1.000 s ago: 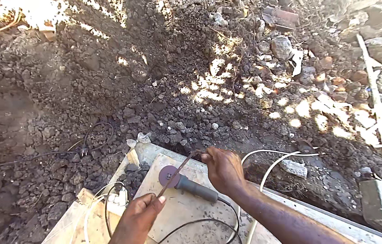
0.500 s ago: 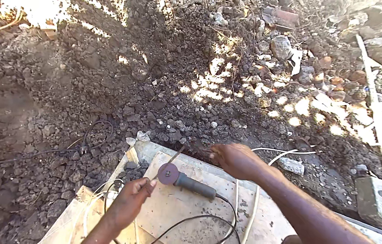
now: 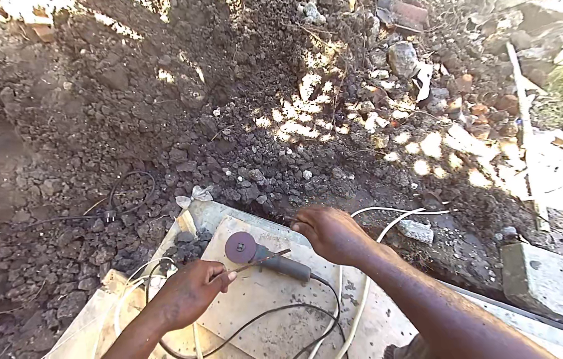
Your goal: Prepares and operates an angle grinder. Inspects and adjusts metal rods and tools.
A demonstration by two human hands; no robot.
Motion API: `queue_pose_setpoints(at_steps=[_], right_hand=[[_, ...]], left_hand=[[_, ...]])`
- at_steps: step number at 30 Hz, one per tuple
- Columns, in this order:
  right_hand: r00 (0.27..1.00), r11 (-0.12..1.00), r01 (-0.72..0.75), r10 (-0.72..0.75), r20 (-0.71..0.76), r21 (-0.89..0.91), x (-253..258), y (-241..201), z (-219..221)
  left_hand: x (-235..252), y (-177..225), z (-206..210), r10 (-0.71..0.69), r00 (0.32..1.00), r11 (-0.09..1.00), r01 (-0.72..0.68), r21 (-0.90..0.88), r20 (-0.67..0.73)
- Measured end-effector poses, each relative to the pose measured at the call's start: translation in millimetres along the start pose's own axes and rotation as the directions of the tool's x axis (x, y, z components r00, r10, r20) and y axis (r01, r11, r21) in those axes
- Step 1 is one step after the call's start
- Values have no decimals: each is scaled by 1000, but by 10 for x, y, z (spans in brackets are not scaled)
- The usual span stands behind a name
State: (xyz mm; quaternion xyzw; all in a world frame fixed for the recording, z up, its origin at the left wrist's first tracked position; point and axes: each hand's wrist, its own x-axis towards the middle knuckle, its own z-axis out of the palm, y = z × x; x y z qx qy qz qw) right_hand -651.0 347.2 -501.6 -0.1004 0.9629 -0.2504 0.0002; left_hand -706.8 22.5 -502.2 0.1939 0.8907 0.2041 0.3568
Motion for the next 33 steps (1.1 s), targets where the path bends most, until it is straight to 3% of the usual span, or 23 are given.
queue_pose_setpoints(at_steps=[7, 18, 23, 33], right_hand=[[993, 995, -98, 96, 68, 33, 65, 143, -44], [990, 992, -114, 108, 86, 58, 47, 199, -31], [999, 1000, 23, -23, 49, -6, -31, 12, -19], [944, 959, 221, -166, 284, -177, -64, -168, 275]], left_hand=[[53, -31, 30, -11, 1000, 996, 12, 85, -17], [36, -37, 8, 55, 998, 998, -55, 10, -44], [25, 66, 14, 82, 997, 981, -82, 176, 4], [43, 201, 63, 40, 999, 939, -45, 340, 23]])
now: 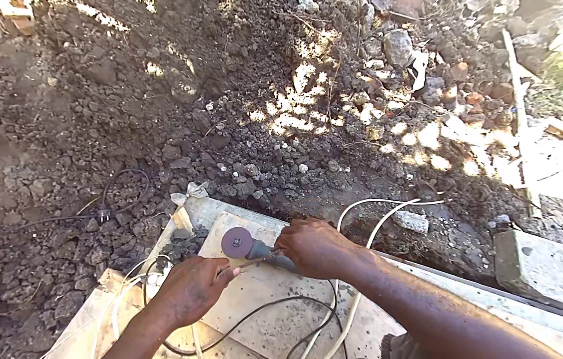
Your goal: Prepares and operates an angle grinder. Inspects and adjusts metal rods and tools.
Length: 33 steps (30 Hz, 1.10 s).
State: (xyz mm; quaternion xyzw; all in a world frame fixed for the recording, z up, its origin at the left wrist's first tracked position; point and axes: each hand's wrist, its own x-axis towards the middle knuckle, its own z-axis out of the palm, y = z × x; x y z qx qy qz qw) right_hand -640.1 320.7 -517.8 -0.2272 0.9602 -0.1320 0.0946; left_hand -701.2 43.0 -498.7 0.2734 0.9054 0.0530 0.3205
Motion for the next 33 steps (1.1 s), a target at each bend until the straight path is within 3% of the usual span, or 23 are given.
queue_pose_setpoints(at_steps=[6, 13, 20, 33], right_hand=[[995, 1000, 6, -6, 95, -1, 54, -63, 74], [993, 994, -8, -4, 114, 105, 65, -36, -7], [989, 995, -30, 16, -145, -98, 99, -35, 134], [990, 996, -13, 0, -144, -90, 143, -17, 225]], left_hand=[[-48, 95, -23, -22, 1000, 994, 24, 103, -17], [-132, 114, 23, -21, 977, 998, 34, 55, -211], [-110, 175, 46, -98, 971, 995, 90, -45, -220], [-43, 184, 76, -128, 976, 992, 122, -40, -174]])
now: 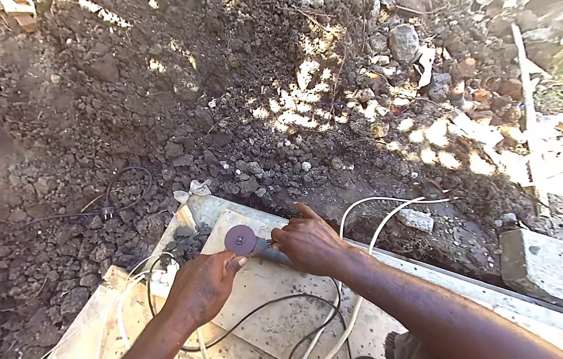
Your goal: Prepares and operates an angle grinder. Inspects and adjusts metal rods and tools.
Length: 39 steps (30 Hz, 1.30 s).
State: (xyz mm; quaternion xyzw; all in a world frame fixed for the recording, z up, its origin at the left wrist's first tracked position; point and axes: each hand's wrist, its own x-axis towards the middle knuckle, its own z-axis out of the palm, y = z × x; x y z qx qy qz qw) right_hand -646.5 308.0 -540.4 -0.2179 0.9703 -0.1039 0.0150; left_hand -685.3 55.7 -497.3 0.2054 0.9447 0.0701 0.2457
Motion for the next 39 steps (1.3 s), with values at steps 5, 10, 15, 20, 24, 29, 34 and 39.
queue_pose_setpoints(at_steps=[5, 10, 15, 20, 24, 29, 34, 39], right_hand=[[999, 999, 29, -27, -46, 36, 8, 21, 48], [995, 998, -62, 61, -80, -9, 39, -6, 120], [993, 997, -80, 79, -91, -9, 55, 36, 195], [989, 993, -116, 113, -97, -22, 38, 11, 325], [984, 984, -175, 175, 2, 3, 62, 7, 298], [942, 951, -308, 300, 150, 27, 131, -94, 267], [884, 904, -426, 410, 224, 27, 240, -182, 227], [879, 909, -418, 406, 249, -7, 330, -107, 139]], left_hand=[[5, -9, 3, 17, 1000, 1000, -17, 3, -17], [15, 71, 19, -27, 999, 1000, 27, 7, -22], [46, 136, 85, -79, 997, 996, 78, -40, -16], [62, 253, 108, -170, 984, 984, 172, -40, 54], [84, 347, 165, -222, 974, 974, 223, -29, 48], [169, 376, 208, -275, 956, 953, 285, -102, 98], [215, 457, 261, -337, 939, 923, 343, -172, 64], [278, 492, 274, -337, 941, 912, 336, -233, 37]])
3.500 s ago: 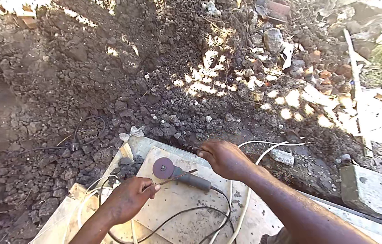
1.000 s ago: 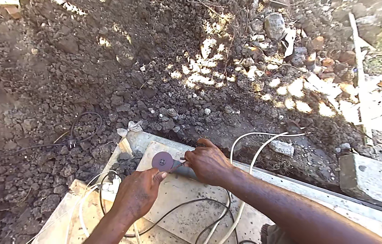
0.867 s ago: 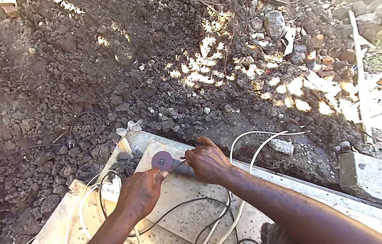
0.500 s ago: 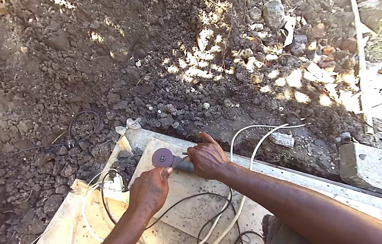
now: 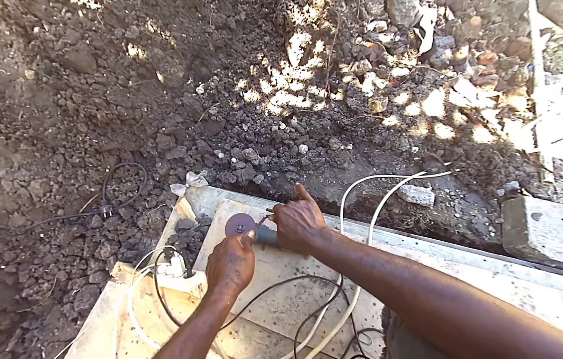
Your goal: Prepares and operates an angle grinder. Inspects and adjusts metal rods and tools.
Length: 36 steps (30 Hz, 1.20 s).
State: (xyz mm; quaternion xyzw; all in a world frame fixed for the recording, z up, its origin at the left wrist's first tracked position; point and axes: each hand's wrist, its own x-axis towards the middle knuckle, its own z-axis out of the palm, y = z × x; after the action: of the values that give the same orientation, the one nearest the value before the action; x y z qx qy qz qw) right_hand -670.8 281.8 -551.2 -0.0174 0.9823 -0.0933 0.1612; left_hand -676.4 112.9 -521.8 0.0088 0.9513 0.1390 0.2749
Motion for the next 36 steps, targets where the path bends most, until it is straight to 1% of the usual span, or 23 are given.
queue_pose_setpoints(at_steps=[1, 3, 4, 5, 6, 7, 9, 11, 13, 17, 18, 19, 20, 22, 23, 24, 26, 28, 30, 32, 34, 36], right_hand=[[998, 998, 57, -57, -18, 0, 19, 71, -19], [974, 982, 191, -190, -120, -3, 63, 253, -90], [956, 974, 227, -223, -190, 1, 65, 343, -146], [940, 972, 236, -222, -260, 22, 47, 434, -227], [926, 974, 217, -186, -329, 60, 15, 534, -327], [915, 976, 178, -118, -385, 124, -29, 646, -441], [895, 954, 62, 77, -440, 292, -121, 882, -646], [868, 907, -65, 257, -425, 415, -152, 1131, -733], [861, 860, -162, 363, -357, 483, -144, 1351, -684], [876, 817, -227, 409, -256, 530, -98, 1606, -493], [879, 819, -238, 410, -243, 522, -110, 1642, -482], [885, 825, -253, 408, -223, 505, -129, 1681, -493], [896, 832, -266, 400, -192, 487, -153, 1718, -496], [917, 846, -268, 371, -148, 461, -170, 1774, -493], [928, 854, -257, 349, -132, 453, -150, 1785, -488], [937, 859, -246, 329, -116, 450, -119, 1769, -481], [955, 864, -206, 280, -98, 459, -39, 1681, -481], [971, 870, -151, 219, -94, 469, 15, 1539, -512], [986, 883, -86, 143, -89, 462, 48, 1402, -531], [993, 892, -21, 70, -92, 451, 76, 1289, -564], [994, 892, 15, 37, -106, 452, 76, 1214, -597], [992, 886, 29, 31, -122, 463, 58, 1152, -674]], left_hand=[[23, -19, -7, 33, 999, 999, -33, -12, 0], [89, -101, -49, 139, 990, 990, -139, -28, -8], [124, -154, -58, 189, 982, 981, -189, -33, -14], [151, -195, -69, 217, 976, 976, -217, -18, -9], [175, -229, -83, 227, 974, 974, -227, 10, 1], [199, -259, -95, 222, 975, 974, -223, 35, 11], [226, -318, -115, 193, 981, 977, -195, 88, 27], [240, -371, -118, 171, 985, 974, -174, 147, 32], [259, -417, -101, 176, 984, 966, -179, 187, 32], [275, -463, -64, 193, 981, 945, -194, 264, 28], [261, -466, -43, 201, 978, 929, -210, 305, 61], [235, -478, -13, 201, 971, 904, -236, 358, 131], [192, -499, 40, 179, 954, 868, -268, 419, 239], [126, -557, 257, 78, 897, 794, -320, 517, 436], [97, -604, 426, 17, 876, 774, -317, 548, 482], [71, -652, 607, -48, 862, 773, -287, 566, 504], [57, -727, 966, -157, 839, 819, -184, 543, 521], [90, -767, 1257, -202, 824, 894, -65, 443, 529], [53, -810, 1475, -230, 843, 943, 69, 326, 486], [25, -877, 1556, -266, 871, 959, 196, 203, 413], [63, -993, 1520, -292, 894, 956, 275, 99, 340], [124, -1129, 1473, -318, 899, 944, 331, 9, 301]])
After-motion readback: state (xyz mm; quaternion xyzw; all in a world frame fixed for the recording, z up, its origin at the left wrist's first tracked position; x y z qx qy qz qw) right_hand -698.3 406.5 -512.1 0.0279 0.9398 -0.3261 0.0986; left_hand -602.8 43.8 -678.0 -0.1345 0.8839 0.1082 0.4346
